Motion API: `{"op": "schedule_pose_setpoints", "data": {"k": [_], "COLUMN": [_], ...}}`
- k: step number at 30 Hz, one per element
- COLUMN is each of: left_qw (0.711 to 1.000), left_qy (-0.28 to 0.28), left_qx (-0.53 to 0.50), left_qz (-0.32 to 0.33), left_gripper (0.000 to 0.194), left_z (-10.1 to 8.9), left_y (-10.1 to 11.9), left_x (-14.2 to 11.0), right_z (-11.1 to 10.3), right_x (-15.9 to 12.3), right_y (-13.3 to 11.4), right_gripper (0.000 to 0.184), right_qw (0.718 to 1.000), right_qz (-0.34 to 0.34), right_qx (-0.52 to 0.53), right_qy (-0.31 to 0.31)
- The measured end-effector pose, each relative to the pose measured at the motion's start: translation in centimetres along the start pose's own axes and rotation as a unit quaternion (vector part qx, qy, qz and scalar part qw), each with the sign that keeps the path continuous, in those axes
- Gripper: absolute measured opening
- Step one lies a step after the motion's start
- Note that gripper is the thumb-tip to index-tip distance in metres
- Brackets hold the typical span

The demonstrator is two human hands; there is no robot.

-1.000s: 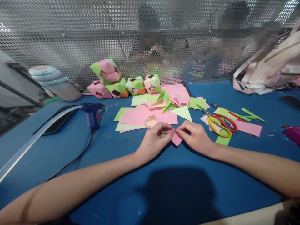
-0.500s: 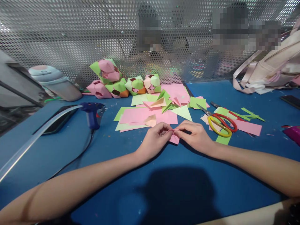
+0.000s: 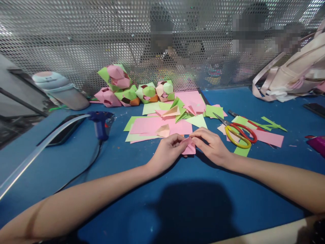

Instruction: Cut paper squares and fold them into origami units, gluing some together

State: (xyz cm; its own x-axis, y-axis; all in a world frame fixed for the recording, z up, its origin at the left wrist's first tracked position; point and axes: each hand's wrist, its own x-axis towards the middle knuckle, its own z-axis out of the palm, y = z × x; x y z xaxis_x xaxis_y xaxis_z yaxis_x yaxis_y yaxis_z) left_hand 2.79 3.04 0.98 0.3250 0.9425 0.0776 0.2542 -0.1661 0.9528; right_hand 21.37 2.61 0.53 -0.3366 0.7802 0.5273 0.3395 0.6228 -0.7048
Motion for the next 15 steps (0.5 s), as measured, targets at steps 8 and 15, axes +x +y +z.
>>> {"op": "schedule_pose_setpoints", "data": {"k": [8, 15], "left_qw": [1.0, 0.996], "left_qy": [-0.018, -0.009], "left_qx": [-0.011, 0.073], "left_qz": [0.016, 0.044], "left_gripper": [0.027, 0.029], "left_z": [-0.12, -0.34], "left_y": [-0.05, 0.03], "left_x": [0.03, -0.03], "right_z": [0.32, 0.39], "right_x": [0.13, 0.06], "right_y": [-0.01, -0.07], "right_gripper": [0.02, 0.019], "right_qw": [0.999, 0.999], "right_qz": [0.038, 0.028], "right_qx": [-0.036, -0.038], "right_qy": [-0.002, 0.0]}}
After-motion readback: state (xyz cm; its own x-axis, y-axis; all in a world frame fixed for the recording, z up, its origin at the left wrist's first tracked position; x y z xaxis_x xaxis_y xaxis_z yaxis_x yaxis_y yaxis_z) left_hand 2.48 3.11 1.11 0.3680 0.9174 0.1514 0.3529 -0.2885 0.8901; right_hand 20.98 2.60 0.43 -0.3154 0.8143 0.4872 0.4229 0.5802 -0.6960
